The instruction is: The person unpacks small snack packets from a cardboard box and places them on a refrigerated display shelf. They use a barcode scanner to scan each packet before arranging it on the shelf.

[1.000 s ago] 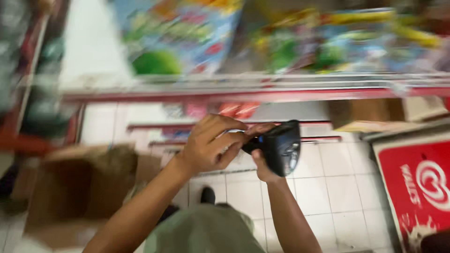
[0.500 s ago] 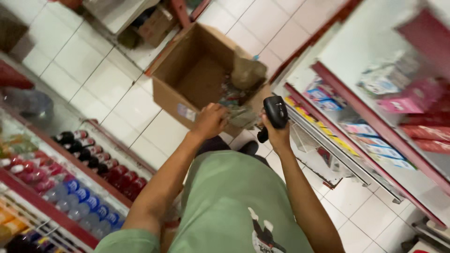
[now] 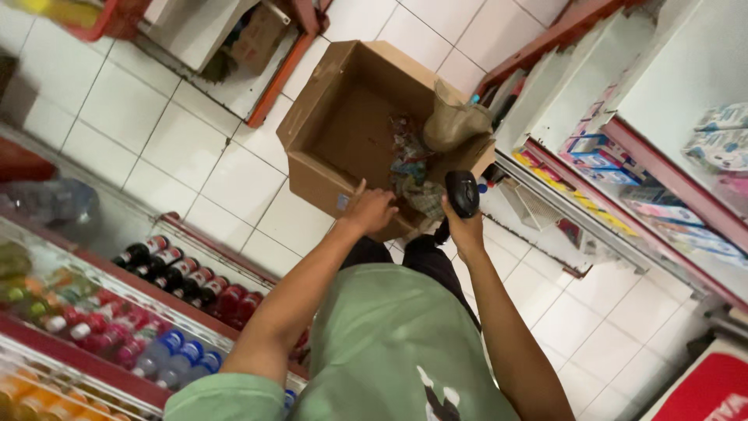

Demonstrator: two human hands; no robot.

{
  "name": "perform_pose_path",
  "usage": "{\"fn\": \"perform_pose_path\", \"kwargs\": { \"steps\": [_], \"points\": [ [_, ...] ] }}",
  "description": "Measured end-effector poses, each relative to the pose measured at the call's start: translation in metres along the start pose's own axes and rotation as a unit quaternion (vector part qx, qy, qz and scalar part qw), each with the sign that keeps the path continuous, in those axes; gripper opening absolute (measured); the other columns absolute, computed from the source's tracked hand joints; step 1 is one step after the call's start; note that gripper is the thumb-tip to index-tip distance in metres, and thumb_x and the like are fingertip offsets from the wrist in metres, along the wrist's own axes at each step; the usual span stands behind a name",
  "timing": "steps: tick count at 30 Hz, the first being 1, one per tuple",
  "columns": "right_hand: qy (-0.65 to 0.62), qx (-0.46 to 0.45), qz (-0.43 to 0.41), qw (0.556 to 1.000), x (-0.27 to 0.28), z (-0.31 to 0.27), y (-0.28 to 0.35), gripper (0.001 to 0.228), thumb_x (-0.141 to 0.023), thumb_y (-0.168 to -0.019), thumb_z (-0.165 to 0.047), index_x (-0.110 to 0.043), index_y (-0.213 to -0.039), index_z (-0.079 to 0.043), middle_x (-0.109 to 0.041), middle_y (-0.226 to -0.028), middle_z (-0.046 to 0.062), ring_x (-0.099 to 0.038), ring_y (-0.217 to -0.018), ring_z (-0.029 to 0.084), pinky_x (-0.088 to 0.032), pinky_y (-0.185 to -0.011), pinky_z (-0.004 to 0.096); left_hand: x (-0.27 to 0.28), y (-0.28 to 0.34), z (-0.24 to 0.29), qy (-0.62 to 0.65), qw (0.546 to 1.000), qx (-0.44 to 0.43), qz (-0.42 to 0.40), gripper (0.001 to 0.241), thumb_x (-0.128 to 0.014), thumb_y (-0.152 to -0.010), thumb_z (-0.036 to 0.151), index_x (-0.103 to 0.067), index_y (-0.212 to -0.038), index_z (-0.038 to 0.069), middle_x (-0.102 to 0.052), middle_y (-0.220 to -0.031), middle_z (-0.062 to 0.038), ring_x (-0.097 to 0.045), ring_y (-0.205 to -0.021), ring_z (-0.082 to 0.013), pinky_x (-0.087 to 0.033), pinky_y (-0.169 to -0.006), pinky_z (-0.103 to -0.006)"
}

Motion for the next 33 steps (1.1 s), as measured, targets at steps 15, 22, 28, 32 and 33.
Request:
{"fn": "perform_pose_path", "kwargs": {
  "steps": [15, 22, 28, 32, 33],
  "points": [
    [-0.128, -0.165, 0.002, 0.978, -0.08, -0.064, -0.032, 0.041, -0.076, -0.09, -0.033, -0.071, -0.114, 0.001, -0.076, -0.096, 0.009, -0.072, -0.082, 0.02, -0.058, -0.071, 0.038, -0.048, -0.195, -0.116, 0.329, 0.891, 0.291, 0.117, 0.035, -0.066, -0.092, 0.03, -0.072, -0.115, 0.005, -0.072, -0.11, -0.016, -0.067, -0.104, -0.0328, -0.055, -0.093, -0.0458],
    [-0.104, -0.209, 0.023, 0.972, -0.086, -0.058, -0.041, 0.046, -0.076, -0.088, -0.035, -0.07, -0.121, -0.003, -0.077, -0.107, 0.009, -0.072, -0.091, 0.021, -0.055, -0.08, 0.036, -0.067, -0.233, -0.1, 0.337, 0.883, 0.313, 0.096, 0.031, -0.066, -0.094, 0.026, -0.071, -0.115, 0.004, -0.071, -0.107, -0.014, -0.066, -0.1, -0.029, -0.055, -0.092, -0.0448],
    [-0.153, -0.173, 0.02, 0.973, -0.092, -0.049, -0.043, 0.043, -0.077, -0.09, -0.029, -0.07, -0.122, 0.001, -0.077, -0.107, 0.01, -0.072, -0.091, 0.021, -0.055, -0.086, 0.035, -0.073, -0.26, -0.099, 0.34, 0.883, 0.311, 0.092, 0.028, -0.065, -0.095, 0.023, -0.07, -0.115, 0.004, -0.07, -0.105, -0.011, -0.064, -0.097, -0.0257, -0.055, -0.092, -0.044],
    [-0.182, -0.177, 0.03, 0.967, -0.087, -0.043, -0.044, 0.04, -0.076, -0.089, -0.023, -0.068, -0.122, 0.0, -0.076, -0.106, 0.01, -0.072, -0.089, 0.02, -0.057, -0.082, 0.036, -0.075, -0.264, -0.095, 0.337, 0.88, 0.318, 0.104, 0.025, -0.065, -0.096, 0.02, -0.069, -0.115, 0.003, -0.069, -0.103, -0.01, -0.063, -0.095, -0.0235, -0.055, -0.091, -0.0434],
    [-0.192, -0.18, 0.03, 0.964, -0.087, -0.041, -0.042, 0.04, -0.076, -0.089, -0.022, -0.067, -0.122, 0.0, -0.076, -0.105, 0.01, -0.072, -0.089, 0.02, -0.057, -0.081, 0.036, -0.075, -0.261, -0.098, 0.329, 0.879, 0.326, 0.113, 0.025, -0.065, -0.097, 0.02, -0.069, -0.115, 0.003, -0.068, -0.103, -0.009, -0.063, -0.095, -0.023, -0.055, -0.091, -0.0433]
  ]
}}
Point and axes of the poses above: each hand's wrist, its own y-axis away from the middle knuckle, its own x-axis out of the back of the hand, z = x × y, the point moved 4 cm from there along -y, towards the middle knuckle
